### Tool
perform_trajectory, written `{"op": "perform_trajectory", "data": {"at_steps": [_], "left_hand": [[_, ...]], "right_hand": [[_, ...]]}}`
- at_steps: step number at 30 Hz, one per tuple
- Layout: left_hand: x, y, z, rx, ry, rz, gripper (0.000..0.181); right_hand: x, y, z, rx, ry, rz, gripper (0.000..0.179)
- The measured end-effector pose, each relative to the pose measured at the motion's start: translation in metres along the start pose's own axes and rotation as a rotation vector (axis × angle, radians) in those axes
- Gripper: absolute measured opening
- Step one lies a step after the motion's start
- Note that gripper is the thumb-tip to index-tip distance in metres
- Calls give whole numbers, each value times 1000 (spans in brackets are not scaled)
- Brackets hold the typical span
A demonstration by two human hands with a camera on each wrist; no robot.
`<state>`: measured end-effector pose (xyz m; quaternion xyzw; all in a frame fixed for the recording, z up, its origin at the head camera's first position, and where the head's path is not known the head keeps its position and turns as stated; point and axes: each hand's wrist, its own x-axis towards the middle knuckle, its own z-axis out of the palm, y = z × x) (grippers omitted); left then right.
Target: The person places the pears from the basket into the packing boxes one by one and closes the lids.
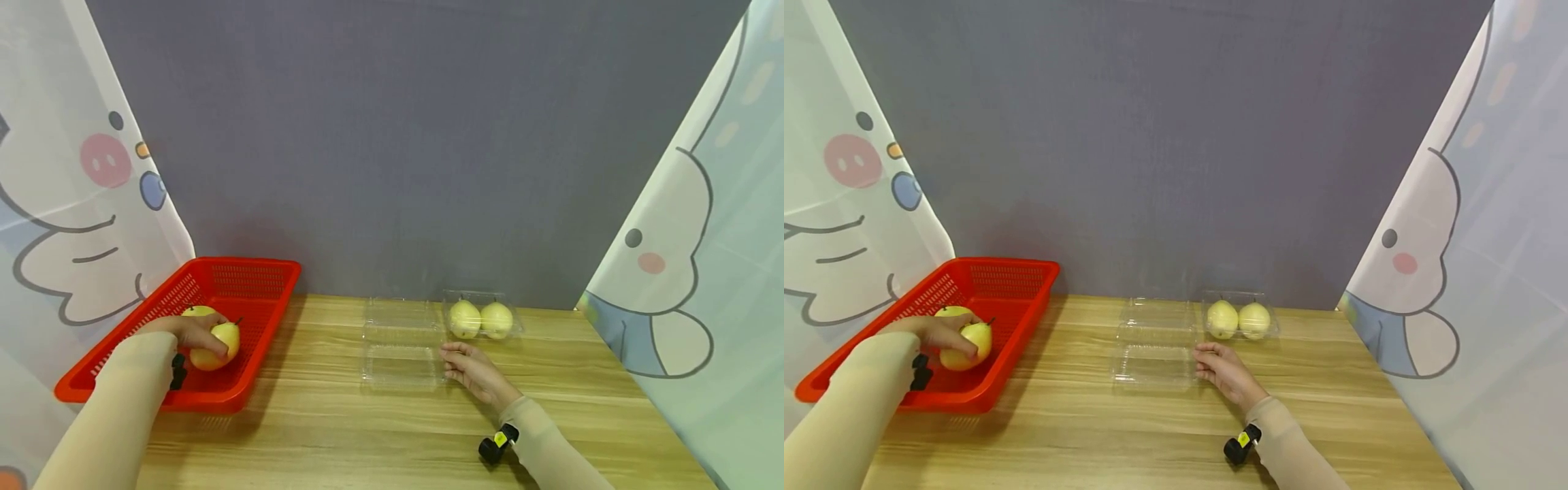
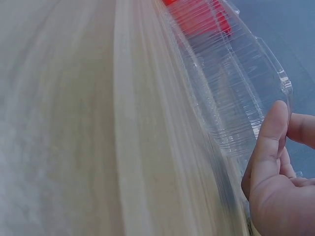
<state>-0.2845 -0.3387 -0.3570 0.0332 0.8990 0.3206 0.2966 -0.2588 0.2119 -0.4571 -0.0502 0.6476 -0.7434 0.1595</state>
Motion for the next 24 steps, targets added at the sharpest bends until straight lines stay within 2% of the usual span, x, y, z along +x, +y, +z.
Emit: {"op": "perform_trajectory", "data": {"at_steps": [4, 8, 12, 17, 24], "left_hand": [[0, 3, -1, -36, 27, 28, 63], [-3, 7, -5, -19, 57, 68, 65], [-4, 8, -7, -26, 83, 156, 70], [-5, 9, -7, -101, 118, 255, 75], [-9, 17, -8, -47, 209, 356, 72]], "right_hand": [[0, 0, -1, 2, -2, 0, 37], [1, -1, -2, 3, -11, 0, 40], [1, -1, -2, 4, -15, 0, 40], [1, -1, -2, 6, -11, 1, 37], [-1, -1, -1, 12, -7, -2, 31]]}}
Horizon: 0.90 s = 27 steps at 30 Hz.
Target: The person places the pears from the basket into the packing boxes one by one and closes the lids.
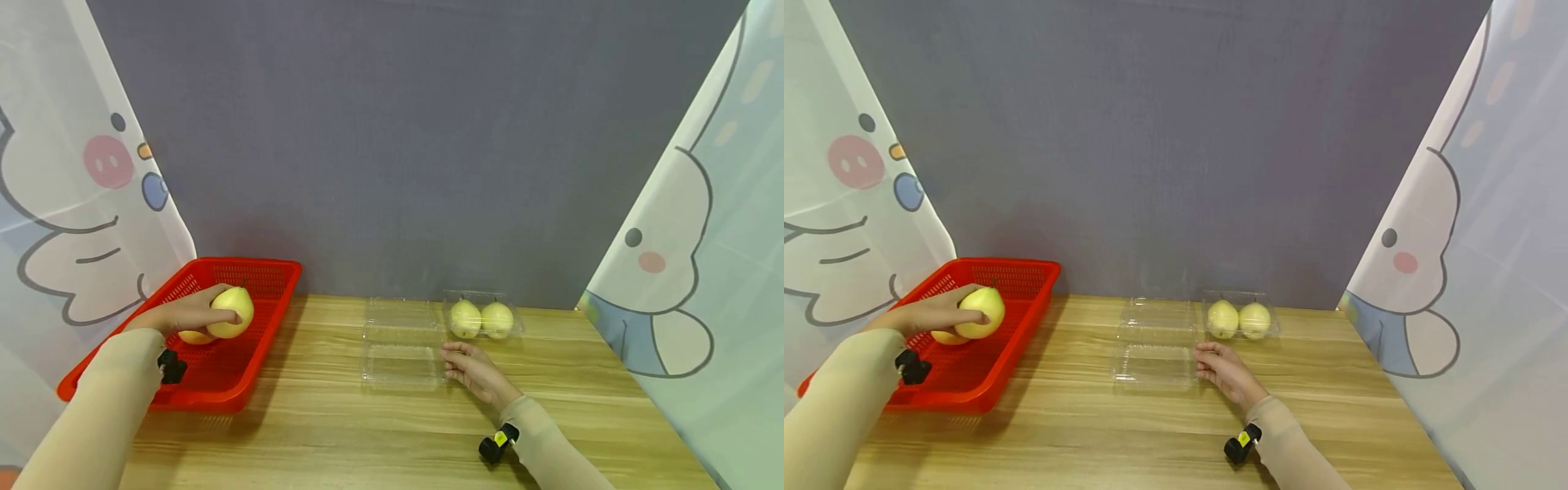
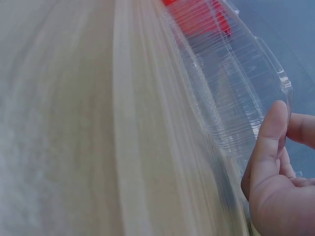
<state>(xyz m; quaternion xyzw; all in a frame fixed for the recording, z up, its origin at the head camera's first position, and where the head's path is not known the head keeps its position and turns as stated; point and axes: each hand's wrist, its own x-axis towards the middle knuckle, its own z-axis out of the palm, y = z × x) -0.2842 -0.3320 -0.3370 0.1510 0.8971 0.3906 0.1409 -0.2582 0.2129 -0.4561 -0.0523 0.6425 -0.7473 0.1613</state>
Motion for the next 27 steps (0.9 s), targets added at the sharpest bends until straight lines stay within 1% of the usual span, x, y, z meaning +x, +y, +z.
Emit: {"op": "perform_trajectory", "data": {"at_steps": [4, 6, 13, 19, 22, 25, 27], "left_hand": [[1, 7, -1, 25, 41, 30, 71], [0, 11, -1, 41, 60, 30, 71], [-3, 24, 2, 87, 118, 58, 72], [-2, 35, 7, 138, 153, 83, 65], [-3, 41, 10, 157, 159, 85, 68], [-4, 49, 12, 157, 157, 79, 73], [-3, 54, 13, 156, 155, 86, 74]], "right_hand": [[0, 0, 0, 2, 3, 0, 36], [-1, 0, 0, 1, 1, -2, 37], [-1, -1, 0, 2, -4, -9, 37], [-1, 0, 0, 8, -6, -2, 38], [0, 1, -1, 2, -4, -4, 38], [0, 2, -1, 1, 1, -3, 36], [0, 2, -1, 1, 3, -4, 33]]}}
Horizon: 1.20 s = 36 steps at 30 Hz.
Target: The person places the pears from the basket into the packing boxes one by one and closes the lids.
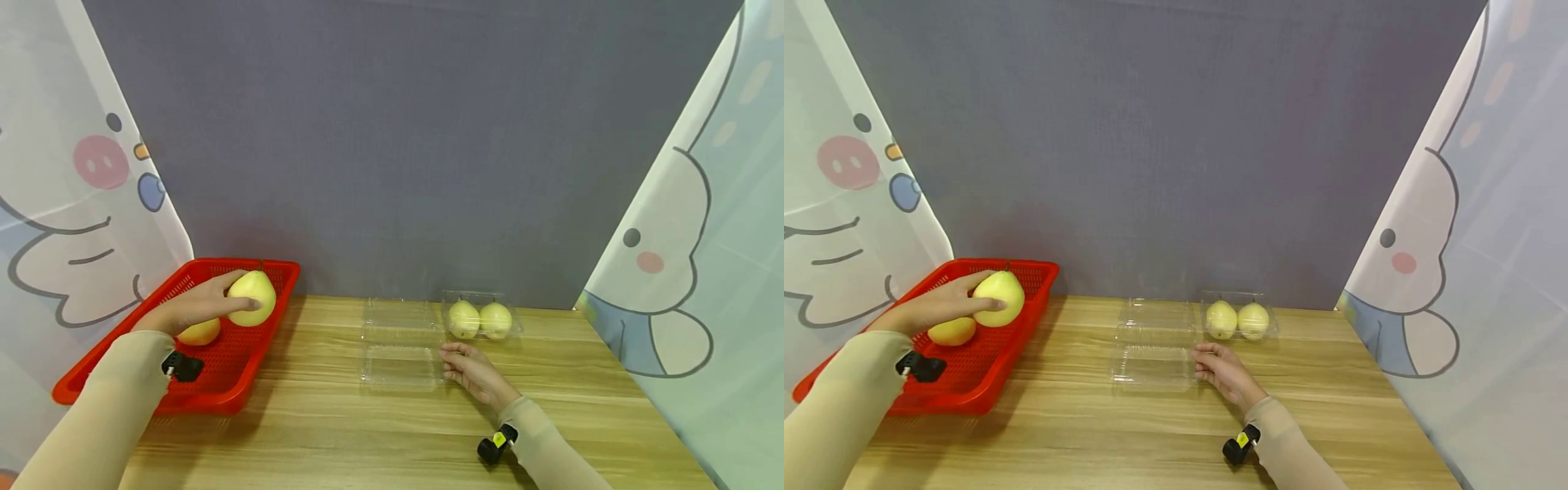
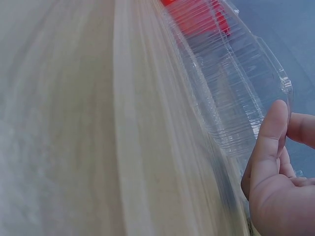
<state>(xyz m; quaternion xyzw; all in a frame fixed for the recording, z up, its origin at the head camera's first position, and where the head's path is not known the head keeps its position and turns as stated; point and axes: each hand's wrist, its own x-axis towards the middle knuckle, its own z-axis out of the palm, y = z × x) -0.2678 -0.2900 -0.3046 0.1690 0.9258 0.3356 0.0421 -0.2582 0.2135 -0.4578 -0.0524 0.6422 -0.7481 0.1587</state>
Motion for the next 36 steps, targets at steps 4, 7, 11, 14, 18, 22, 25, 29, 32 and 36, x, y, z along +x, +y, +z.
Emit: {"op": "perform_trajectory", "data": {"at_steps": [4, 7, 11, 14, 18, 22, 25, 29, 32, 36], "left_hand": [[0, 9, 1, -1, 11, 18, 72], [0, 16, 3, -14, 12, 25, 68], [2, 24, 7, -48, 11, 21, 65], [3, 30, 11, -91, 10, 18, 64], [4, 39, 19, -191, -1, 11, 59], [5, 48, 24, -262, -6, -7, 53], [7, 53, 28, -242, 4, 1, 55], [10, 56, 36, -186, 9, 36, 61], [13, 57, 43, -178, -7, 48, 62], [17, 59, 54, -193, -36, 43, 58]], "right_hand": [[-1, -1, 1, 3, 6, 5, 30], [-2, -2, 1, 8, 1, 6, 31], [-2, -4, 1, 9, -15, 3, 38], [-2, -4, 1, 10, -16, 6, 41], [-1, -3, 1, 12, -3, 10, 41], [-1, -2, 2, 8, 4, 15, 42], [-1, -2, 2, 7, 3, 14, 41], [-1, -3, 1, 8, -1, 10, 39], [-1, -3, 2, 10, 0, 15, 39], [-1, -3, 2, 8, 3, 16, 41]]}}
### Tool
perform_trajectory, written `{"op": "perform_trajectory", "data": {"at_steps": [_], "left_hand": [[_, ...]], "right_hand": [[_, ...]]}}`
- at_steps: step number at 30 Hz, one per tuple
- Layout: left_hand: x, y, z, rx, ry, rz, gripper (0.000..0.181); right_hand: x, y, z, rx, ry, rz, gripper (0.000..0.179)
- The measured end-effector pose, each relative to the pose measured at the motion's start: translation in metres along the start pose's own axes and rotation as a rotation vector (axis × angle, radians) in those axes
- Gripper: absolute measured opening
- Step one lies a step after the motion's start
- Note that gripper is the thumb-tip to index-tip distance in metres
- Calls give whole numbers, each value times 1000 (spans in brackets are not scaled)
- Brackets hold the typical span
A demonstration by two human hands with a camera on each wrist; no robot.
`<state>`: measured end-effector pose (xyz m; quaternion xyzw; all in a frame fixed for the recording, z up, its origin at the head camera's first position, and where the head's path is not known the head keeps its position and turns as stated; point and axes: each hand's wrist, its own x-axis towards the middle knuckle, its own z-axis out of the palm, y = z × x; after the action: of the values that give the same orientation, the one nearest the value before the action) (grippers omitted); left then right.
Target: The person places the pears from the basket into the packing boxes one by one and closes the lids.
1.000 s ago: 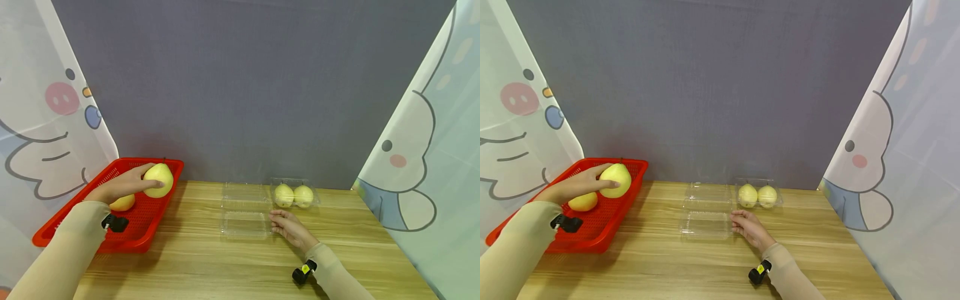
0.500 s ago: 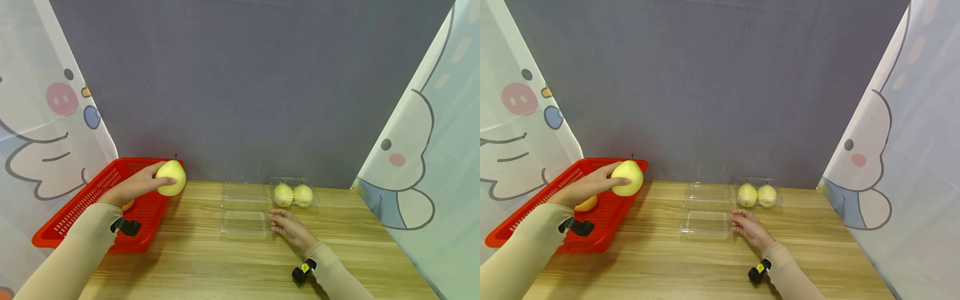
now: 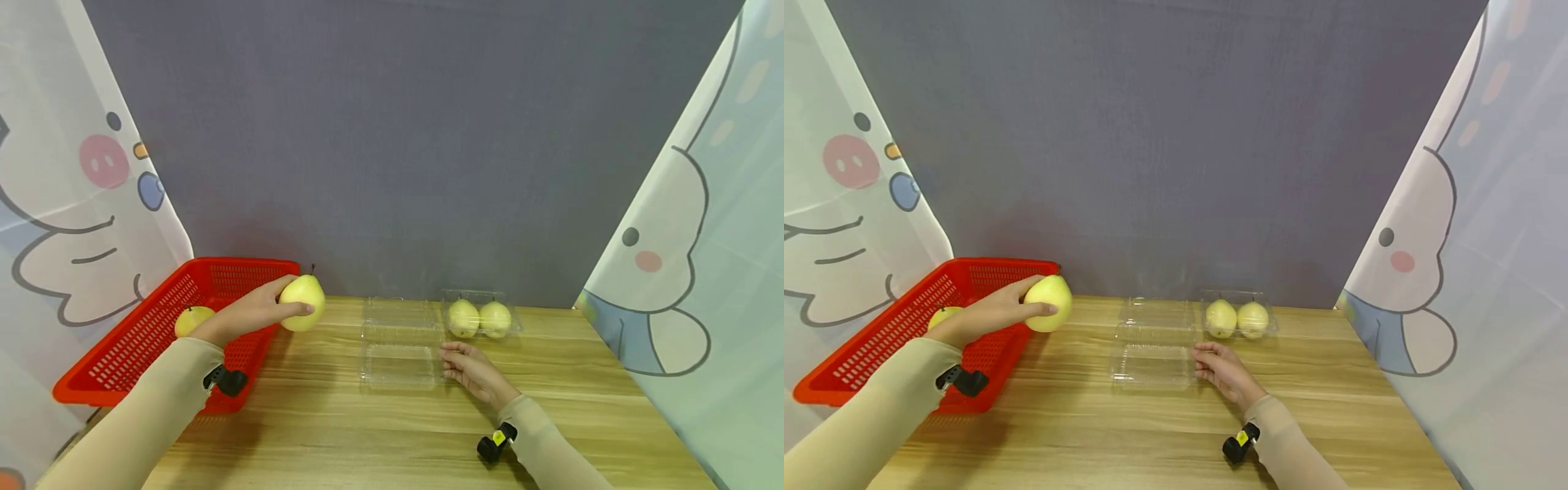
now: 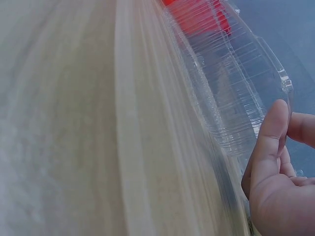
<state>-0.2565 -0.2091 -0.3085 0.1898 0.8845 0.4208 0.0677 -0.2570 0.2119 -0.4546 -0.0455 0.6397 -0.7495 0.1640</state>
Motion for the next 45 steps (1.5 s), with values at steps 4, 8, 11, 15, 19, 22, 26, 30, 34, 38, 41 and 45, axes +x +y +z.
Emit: {"op": "perform_trajectory", "data": {"at_steps": [4, 8, 11, 15, 19, 22, 26, 30, 34, 38, 41, 45], "left_hand": [[3, 4, 9, 11, -15, 8, 58], [4, 12, 17, 9, -22, 24, 59], [7, 17, 24, 15, -27, 18, 61], [13, 18, 36, 10, -34, 4, 62], [21, 20, 49, -22, -36, 14, 61], [25, 23, 56, -31, -41, 23, 61], [31, 27, 65, -51, -57, 32, 62], [35, 30, 74, -98, -69, 19, 63], [40, 33, 85, -131, -76, 1, 66], [44, 38, 96, -149, -89, -8, 68], [46, 42, 103, -158, -99, -6, 71], [51, 43, 113, -161, -106, -2, 76]], "right_hand": [[0, 0, 0, 0, 3, -1, 41], [-1, 0, 1, 1, 0, -2, 41], [-1, 0, 0, -1, -6, -5, 39], [-1, 0, 0, -3, 4, -4, 38], [0, 1, 0, -7, 12, -4, 37], [0, 2, -1, -6, 11, -4, 36], [-1, 1, -1, -6, 3, -8, 35], [-1, 1, -2, -16, -8, -17, 35], [-2, 0, -1, -12, -14, -15, 37], [-2, 0, -1, -3, -19, -15, 38], [-2, -1, -1, -3, -21, -20, 39], [-1, -1, -1, -8, -20, -19, 39]]}}
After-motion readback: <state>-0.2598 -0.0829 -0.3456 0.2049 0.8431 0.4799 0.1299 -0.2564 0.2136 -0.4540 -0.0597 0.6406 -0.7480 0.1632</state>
